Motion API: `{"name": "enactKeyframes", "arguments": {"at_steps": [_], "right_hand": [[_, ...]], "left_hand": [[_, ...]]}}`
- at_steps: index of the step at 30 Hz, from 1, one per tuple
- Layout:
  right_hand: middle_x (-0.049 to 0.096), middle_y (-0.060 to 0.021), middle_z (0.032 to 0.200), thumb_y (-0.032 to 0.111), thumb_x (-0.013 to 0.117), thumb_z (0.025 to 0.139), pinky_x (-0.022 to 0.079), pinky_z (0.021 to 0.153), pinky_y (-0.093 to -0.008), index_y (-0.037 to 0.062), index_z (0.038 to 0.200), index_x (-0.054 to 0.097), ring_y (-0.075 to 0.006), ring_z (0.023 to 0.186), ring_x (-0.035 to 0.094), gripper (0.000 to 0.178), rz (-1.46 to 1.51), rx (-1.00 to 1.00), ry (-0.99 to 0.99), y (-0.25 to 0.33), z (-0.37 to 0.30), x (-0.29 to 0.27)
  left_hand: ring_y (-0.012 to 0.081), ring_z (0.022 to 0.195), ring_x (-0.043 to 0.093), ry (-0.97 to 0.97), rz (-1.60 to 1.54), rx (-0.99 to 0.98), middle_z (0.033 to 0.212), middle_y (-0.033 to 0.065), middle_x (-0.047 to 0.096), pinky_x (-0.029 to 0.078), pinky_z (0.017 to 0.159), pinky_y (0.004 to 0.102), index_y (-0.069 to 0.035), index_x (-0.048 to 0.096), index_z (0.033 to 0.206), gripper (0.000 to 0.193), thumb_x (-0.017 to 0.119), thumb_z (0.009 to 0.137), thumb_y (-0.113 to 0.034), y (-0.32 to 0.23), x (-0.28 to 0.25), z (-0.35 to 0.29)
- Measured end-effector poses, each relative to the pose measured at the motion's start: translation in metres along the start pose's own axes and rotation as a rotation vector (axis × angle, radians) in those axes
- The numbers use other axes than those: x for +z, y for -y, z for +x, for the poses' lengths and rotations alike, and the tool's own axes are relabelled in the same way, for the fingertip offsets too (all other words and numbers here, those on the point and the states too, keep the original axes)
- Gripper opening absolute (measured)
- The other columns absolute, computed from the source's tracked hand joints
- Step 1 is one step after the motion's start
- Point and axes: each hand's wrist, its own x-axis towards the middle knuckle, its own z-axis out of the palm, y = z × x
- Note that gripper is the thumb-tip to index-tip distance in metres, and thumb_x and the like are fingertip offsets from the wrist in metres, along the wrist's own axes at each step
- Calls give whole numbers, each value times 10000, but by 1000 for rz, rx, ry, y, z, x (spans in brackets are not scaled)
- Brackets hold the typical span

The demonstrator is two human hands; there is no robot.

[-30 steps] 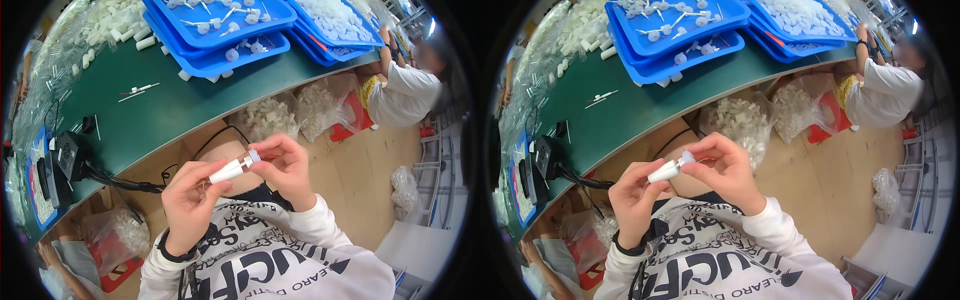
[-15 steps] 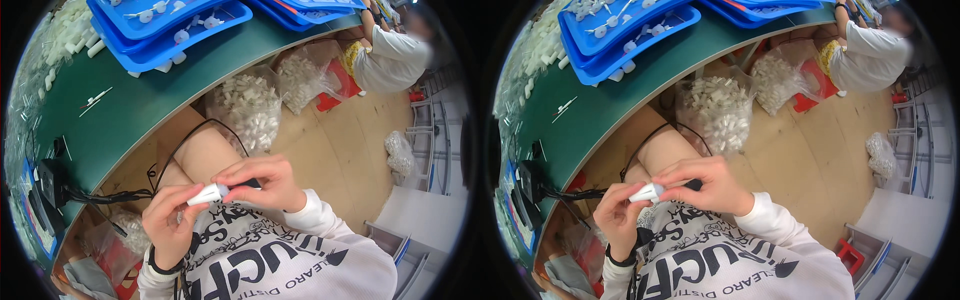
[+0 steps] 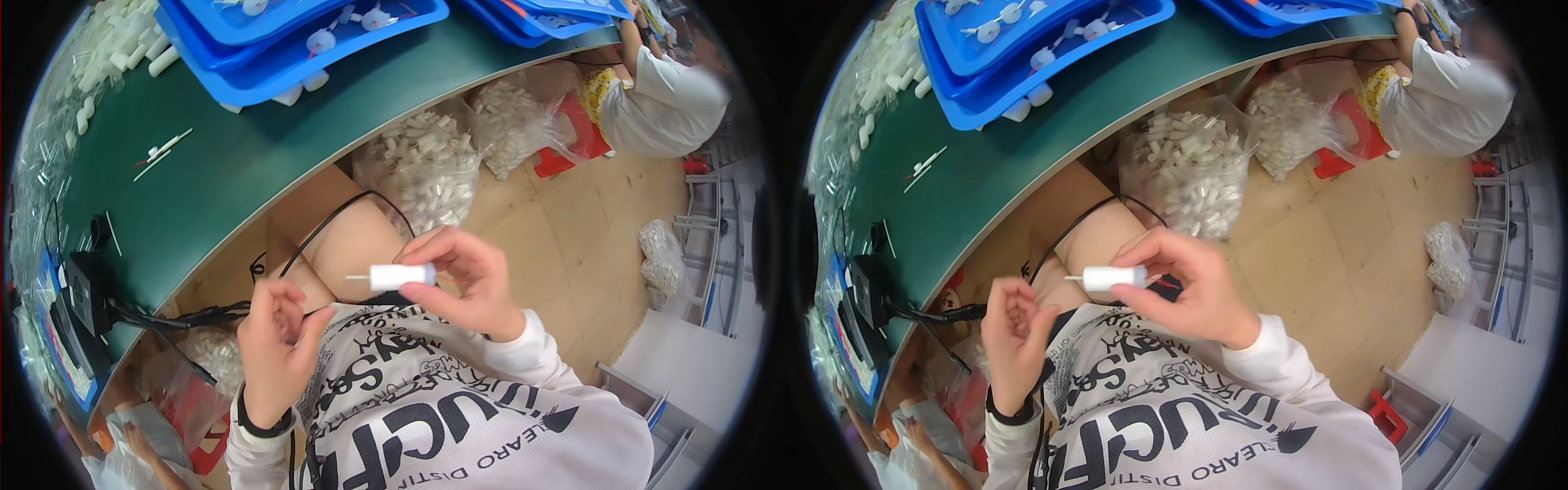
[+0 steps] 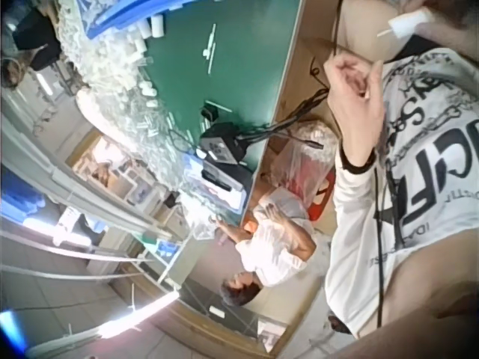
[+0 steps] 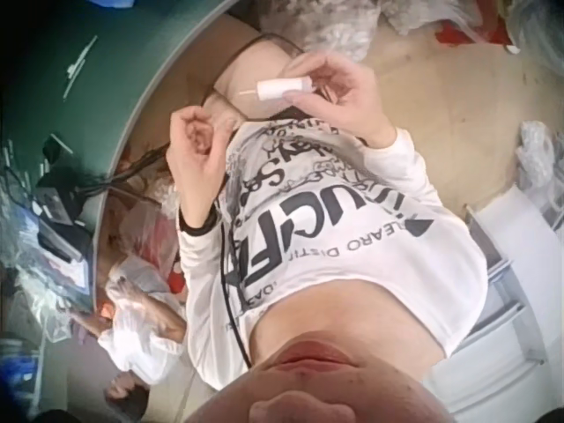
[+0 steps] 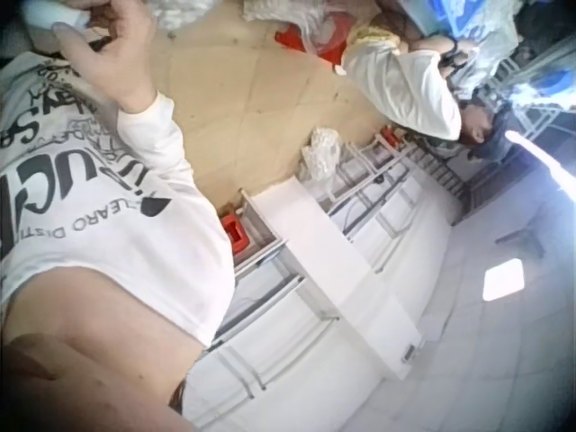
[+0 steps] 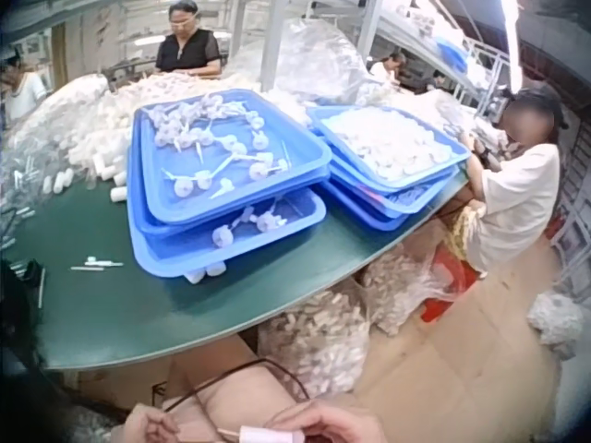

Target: The person repeatedly picks up white cylindrical foam pieces and clear plastic tubes from a green table. They insert the foam into the tubes, sometimes adding a small white cap or plug, and place the assembled units into blue trays. The process is repetitive and involves handling small parts by hand.

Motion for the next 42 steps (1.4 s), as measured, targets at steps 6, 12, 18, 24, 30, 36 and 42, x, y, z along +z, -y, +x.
{"name": "enactKeyframes", "arguments": {"at_steps": [6, 12, 18, 24, 30, 36, 42], "right_hand": [[662, -109, 914, -19, 652, 760, 513, 638, -232, -1, 919, 654, -150, 769, 639, 161, -125, -32, 86, 14, 21, 4], [672, -109, 900, -19, 669, 741, 504, 620, -242, 1, 867, 658, -169, 763, 647, 128, -178, -116, 190, 15, 32, 2], [668, -160, 901, -32, 686, 706, 514, 637, -264, 9, 795, 645, -193, 725, 654, 107, -291, -188, 285, 26, 44, 4], [670, -156, 896, -28, 693, 700, 513, 616, -255, 20, 806, 648, -193, 724, 655, 125, -360, -262, 332, 33, 48, 5], [673, -131, 900, -5, 691, 727, 519, 660, -254, 3, 867, 642, -176, 803, 659, 149, -235, 19, 350, 28, 43, 4], [669, -77, 853, 43, 691, 755, 532, 697, -247, -6, 914, 630, -149, 814, 657, 176, -120, 298, 283, 24, 40, 14], [649, -107, 878, 13, 694, 745, 529, 684, -240, -22, 937, 643, -150, 787, 649, 201, -66, 258, 141, 27, 42, 11]], "left_hand": [[96, 669, 450, 170, 114, 158, 775, 60, 500, 383, 593, 214, 14, 381, 1081, 296, 546, 836, -2, -3, 6, 21], [176, 598, 527, 52, 33, 234, 716, 79, 542, 406, 530, 280, -21, 546, 988, 259, 672, 773, -89, -13, 4, 21], [181, 603, 544, 19, 118, 308, 727, 80, 566, 431, 529, 272, -18, 572, 989, 288, 701, 740, -83, -14, 1, 22], [182, 614, 557, 18, 87, 291, 748, 81, 582, 436, 528, 277, -20, 587, 993, 306, 715, 724, -90, -15, -1, 22], [203, 629, 560, -8, 81, 356, 766, 76, 580, 430, 545, 280, -23, 591, 997, 324, 720, 710, -98, -9, -2, 21], [233, 653, 555, -79, 294, 458, 809, 84, 550, 440, 577, 305, -23, 578, 1038, 346, 707, 723, -87, 2, 9, 17], [216, 653, 545, -89, 202, 289, 809, 95, 541, 441, 580, 289, -21, 561, 1090, 385, 700, 733, -64, -10, -7, 15]]}}
